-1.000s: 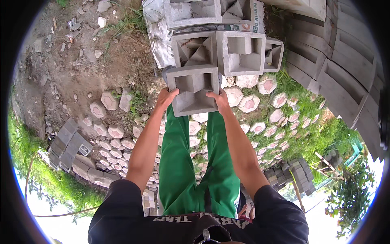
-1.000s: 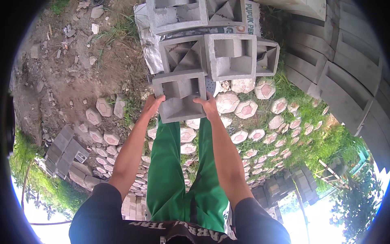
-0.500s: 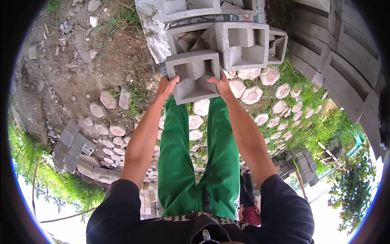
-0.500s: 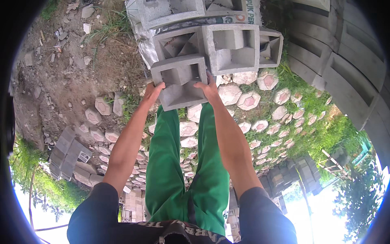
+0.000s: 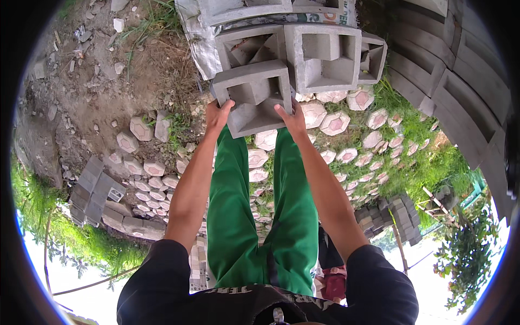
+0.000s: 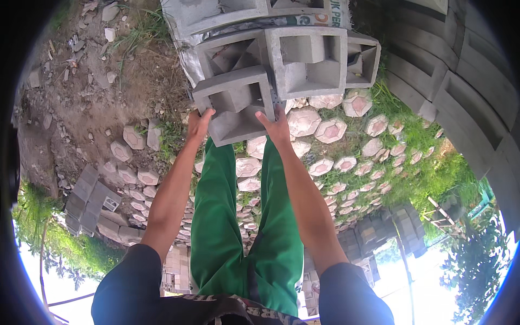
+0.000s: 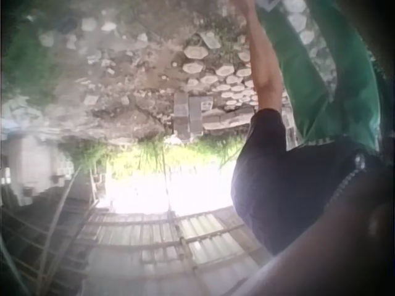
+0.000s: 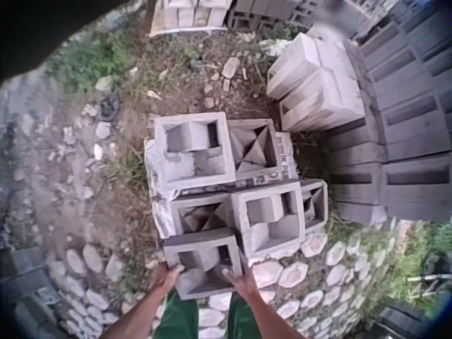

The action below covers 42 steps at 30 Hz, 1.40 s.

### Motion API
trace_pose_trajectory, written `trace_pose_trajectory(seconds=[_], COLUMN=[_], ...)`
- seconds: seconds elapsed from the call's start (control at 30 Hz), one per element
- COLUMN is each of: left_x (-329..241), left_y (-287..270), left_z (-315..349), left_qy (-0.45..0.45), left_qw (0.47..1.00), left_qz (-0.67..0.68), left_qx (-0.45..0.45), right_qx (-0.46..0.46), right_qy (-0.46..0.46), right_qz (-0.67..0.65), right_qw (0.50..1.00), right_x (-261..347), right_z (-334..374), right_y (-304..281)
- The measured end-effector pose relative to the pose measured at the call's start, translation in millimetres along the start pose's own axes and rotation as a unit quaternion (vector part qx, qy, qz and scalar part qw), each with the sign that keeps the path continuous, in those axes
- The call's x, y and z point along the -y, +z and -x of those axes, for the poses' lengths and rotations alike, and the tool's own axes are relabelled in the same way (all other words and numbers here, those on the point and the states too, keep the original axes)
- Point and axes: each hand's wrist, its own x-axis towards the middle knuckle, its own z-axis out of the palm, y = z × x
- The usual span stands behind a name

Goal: The person picks up grey hollow concrete blocks by hand from a stack and places them onto a new stack on the ground.

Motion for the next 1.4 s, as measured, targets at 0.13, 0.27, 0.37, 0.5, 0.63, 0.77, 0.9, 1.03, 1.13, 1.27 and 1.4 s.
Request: trace_pose_trajectory(seconds=[0.13, 0.27, 0.37, 0.5, 0.63, 0.77, 0.9, 1.03, 1.13, 1.27, 1.4], left_x=[6.9, 7.8, 0.1, -0.8, -25.2, -45.5, -52.0, -52.3, -79.1, -84.6, -80.2], left_y=[-13.1, -8.4, -7.0, -9.2, -15.1, -15.3, -10.7, -10.5, -12.9, -17.5, -18.4], left_z=[4.8, 1.1, 1.8, -6.6, -4.5, -4.9, -13.0, -32.0, -28.1, -36.1, -43.9], left_qy=[-0.007, -0.002, -0.007, 0.008, -0.017, -0.022, -0.018, -0.010, -0.023, -0.010, -0.030], left_qw=[1.000, 1.000, 1.000, 0.998, 0.996, 0.994, 0.995, 0.997, 0.996, 0.996, 0.997], left_qz=[-0.004, -0.009, -0.018, -0.032, -0.083, -0.106, -0.093, -0.058, -0.064, -0.048, -0.044], left_qx=[-0.014, -0.021, -0.014, -0.046, -0.004, 0.007, -0.026, -0.041, -0.049, -0.077, -0.059], right_qx=[0.028, 0.093, 0.087, 0.061, 0.030, 0.019, 0.051, 0.041, 0.046, 0.052, 0.040], right_qy=[0.204, 0.226, 0.196, 0.229, 0.234, 0.221, 0.203, 0.200, 0.181, 0.173, 0.192], right_qz=[-0.327, -0.502, -0.481, -0.511, -0.523, -0.523, -0.492, -0.483, -0.462, -0.472, -0.459], right_qw=[0.922, 0.830, 0.850, 0.827, 0.819, 0.823, 0.845, 0.852, 0.867, 0.863, 0.866], right_x=[9.0, 0.4, -6.8, -2.5, 9.4, 18.0, 35.9, 47.0, 59.8, 79.1, 88.1], right_z=[37.8, 36.6, 39.0, 40.5, 41.2, 32.3, 10.7, 7.5, 1.9, -2.2, -0.8], right_y=[19.8, 30.7, 43.4, 53.1, 55.8, 48.0, 34.9, 39.4, 35.1, 40.2, 40.7])
